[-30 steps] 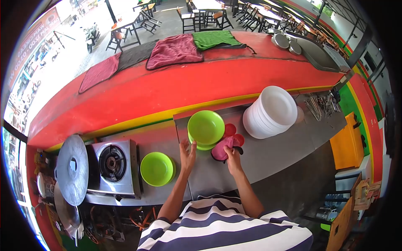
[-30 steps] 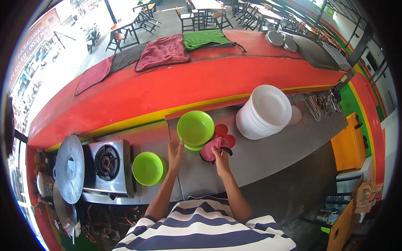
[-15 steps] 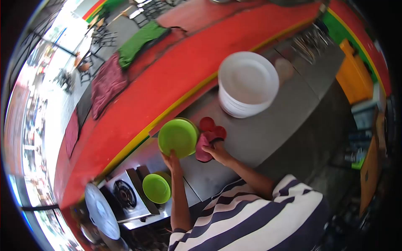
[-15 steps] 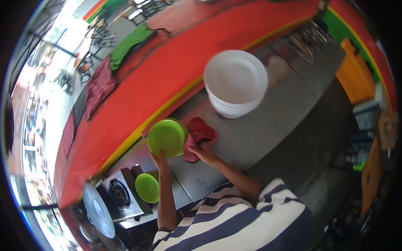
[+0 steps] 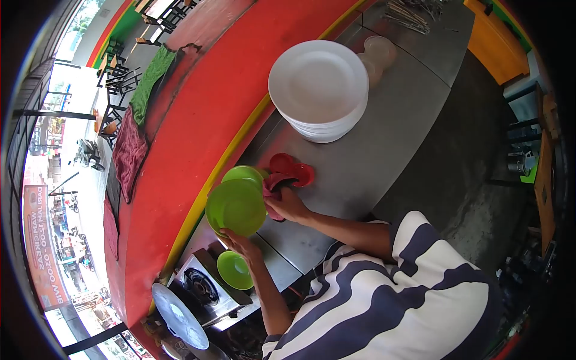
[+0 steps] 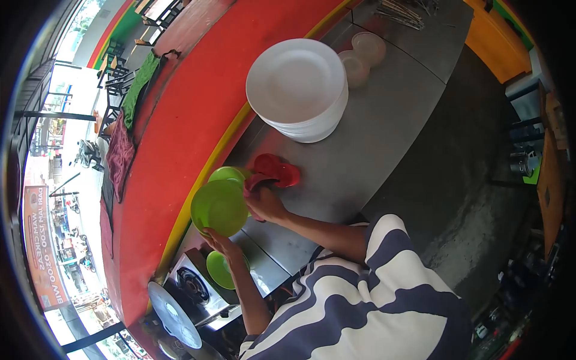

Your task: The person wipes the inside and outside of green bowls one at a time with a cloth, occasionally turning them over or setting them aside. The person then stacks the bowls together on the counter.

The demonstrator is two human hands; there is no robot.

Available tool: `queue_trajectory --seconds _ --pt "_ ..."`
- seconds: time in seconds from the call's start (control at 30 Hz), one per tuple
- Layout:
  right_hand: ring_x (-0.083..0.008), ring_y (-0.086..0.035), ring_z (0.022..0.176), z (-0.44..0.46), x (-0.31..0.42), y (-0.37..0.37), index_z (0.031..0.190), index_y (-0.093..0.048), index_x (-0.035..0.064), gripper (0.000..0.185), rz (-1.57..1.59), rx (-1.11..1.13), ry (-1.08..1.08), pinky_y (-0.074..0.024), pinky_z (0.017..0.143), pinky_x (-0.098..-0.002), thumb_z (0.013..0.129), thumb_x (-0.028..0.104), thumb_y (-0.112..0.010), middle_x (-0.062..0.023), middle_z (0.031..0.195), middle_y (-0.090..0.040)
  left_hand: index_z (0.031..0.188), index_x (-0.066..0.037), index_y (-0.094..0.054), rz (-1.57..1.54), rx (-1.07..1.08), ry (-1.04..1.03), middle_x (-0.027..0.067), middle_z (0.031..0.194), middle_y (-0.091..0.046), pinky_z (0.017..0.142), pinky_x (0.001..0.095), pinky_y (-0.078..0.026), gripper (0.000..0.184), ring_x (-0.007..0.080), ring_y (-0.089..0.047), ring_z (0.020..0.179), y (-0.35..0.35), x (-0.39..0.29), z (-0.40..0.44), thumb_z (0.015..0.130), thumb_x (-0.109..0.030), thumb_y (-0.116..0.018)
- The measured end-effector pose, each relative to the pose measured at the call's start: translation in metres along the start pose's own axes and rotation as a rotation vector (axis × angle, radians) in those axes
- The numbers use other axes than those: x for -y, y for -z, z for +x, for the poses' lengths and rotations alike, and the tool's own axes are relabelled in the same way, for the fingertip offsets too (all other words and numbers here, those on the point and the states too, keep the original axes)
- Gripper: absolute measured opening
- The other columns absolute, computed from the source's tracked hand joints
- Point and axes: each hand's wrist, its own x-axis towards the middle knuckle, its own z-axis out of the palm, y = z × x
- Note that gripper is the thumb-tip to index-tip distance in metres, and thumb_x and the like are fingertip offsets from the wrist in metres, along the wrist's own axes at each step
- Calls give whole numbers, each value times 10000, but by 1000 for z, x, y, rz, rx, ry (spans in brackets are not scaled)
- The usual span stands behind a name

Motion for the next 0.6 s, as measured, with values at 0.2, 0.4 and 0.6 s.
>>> queue_trajectory --seconds 0.2,0.4,0.6 --pt "-374 -566 1191 -23 13 -18 1218 -547 23 390 -213 -8 320 -438 1027 -444 881 172 -674 -234 1169 -603 1415 3 -438 -146 42 73 163 1306 -554 969 379 -468 659 244 -565 1138 18 -18 -17 1078 -550 -316" --pt "-472 -405 1357 -79 34 -46 1137 -664 17 332 -876 -72 819 -315 1171 -532 830 141 -686 -244 1354 -545 1403 -25 -487 -216 178 64 107 1176 -654 828 304 -544 607 180 -648 989 66 -24 -41 1074 -522 -371" --pt "-446 -417 1358 -156 2 -109 1145 -696 54 332 -1113 106 826 -293 1183 -523 872 230 -627 -216 1370 -553 1284 12 -578 -109 236 13 70 1031 -663 745 273 -495 565 132 -609 890 140 -14 -47 1071 -491 -434"
